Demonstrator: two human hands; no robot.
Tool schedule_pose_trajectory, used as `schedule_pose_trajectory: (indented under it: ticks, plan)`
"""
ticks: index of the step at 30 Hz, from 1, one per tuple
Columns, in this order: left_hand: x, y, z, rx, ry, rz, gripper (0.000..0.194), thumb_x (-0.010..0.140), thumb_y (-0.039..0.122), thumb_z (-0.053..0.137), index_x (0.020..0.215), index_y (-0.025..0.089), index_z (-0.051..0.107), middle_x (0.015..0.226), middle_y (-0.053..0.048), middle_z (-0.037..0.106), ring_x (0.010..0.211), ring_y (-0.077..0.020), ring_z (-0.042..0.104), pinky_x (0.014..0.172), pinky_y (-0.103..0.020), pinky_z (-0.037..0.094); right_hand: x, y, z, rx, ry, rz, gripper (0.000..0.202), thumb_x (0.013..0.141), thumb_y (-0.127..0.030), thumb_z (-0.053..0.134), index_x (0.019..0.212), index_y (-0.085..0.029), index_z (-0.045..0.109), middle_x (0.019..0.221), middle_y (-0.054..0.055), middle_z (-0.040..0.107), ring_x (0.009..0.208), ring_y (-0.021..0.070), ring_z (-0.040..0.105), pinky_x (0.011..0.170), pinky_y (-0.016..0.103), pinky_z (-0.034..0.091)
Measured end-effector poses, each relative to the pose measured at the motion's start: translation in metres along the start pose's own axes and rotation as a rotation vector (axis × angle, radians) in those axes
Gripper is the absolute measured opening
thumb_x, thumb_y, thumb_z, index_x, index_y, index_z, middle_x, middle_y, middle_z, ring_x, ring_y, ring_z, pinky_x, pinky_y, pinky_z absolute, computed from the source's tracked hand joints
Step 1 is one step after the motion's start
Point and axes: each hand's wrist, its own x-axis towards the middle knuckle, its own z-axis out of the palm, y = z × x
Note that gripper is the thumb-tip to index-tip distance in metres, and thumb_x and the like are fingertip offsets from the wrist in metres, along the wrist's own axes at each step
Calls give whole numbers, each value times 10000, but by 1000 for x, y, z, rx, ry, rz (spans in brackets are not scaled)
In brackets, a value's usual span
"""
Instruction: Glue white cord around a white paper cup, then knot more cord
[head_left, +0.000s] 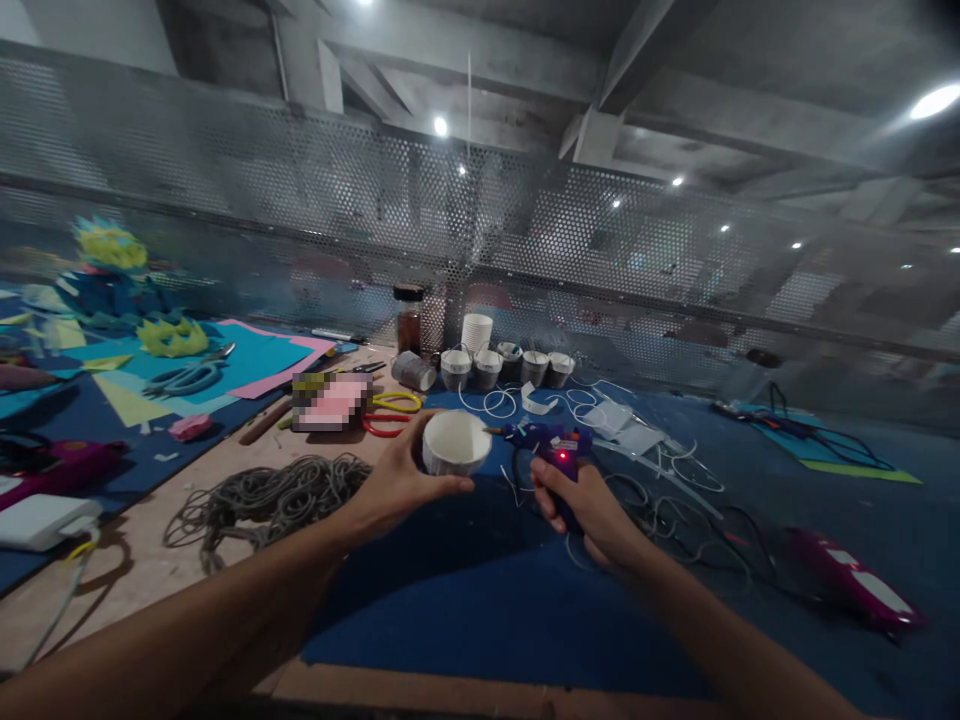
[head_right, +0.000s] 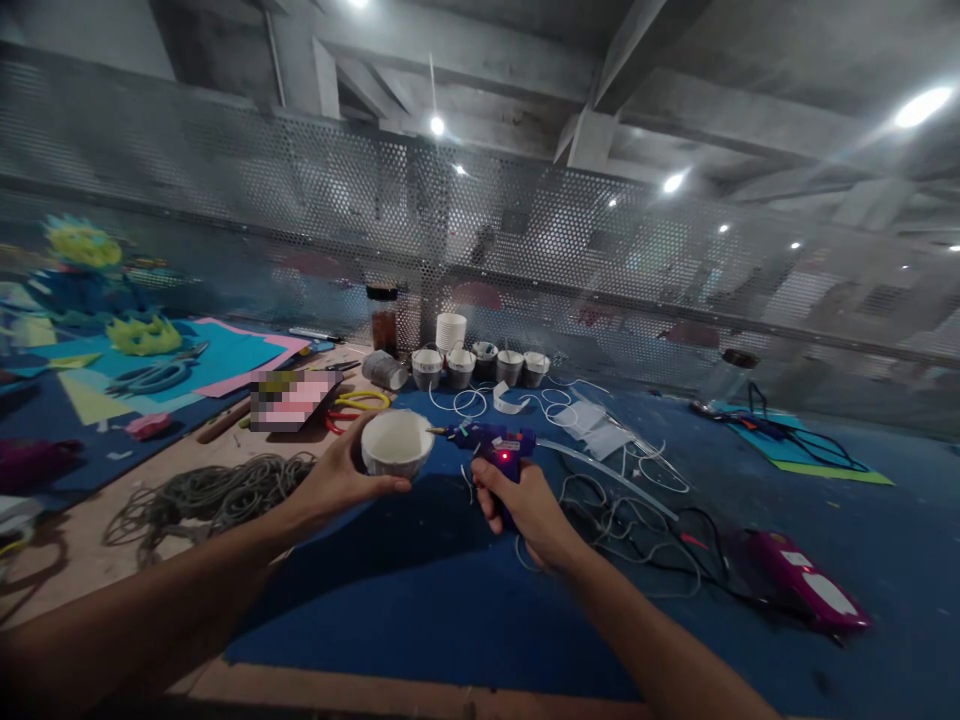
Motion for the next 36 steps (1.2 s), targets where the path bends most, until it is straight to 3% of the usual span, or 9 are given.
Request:
schedule_pose_trajectory:
  ticks: [21, 36]
  plan:
    - [0, -2, 1, -65, 40, 24, 751, 568, 372, 853, 1210, 180, 513, 1163, -95, 650, 1077, -260, 618, 944, -378, 496, -1, 0, 2, -40, 3, 5, 379, 875, -493, 618, 719, -150, 572, 512, -45, 515, 363, 55, 419, 396, 189, 322]
    - [0, -2, 1, -64, 56, 10, 759, 571, 369, 849, 1217, 184, 496, 1179, -96, 638, 1087, -255, 611, 955, -382, 488, -2, -2, 1, -163, -4, 1, 491, 878, -536, 583, 569, -156, 548, 505, -20, 527, 376, 67, 458, 428, 204, 356]
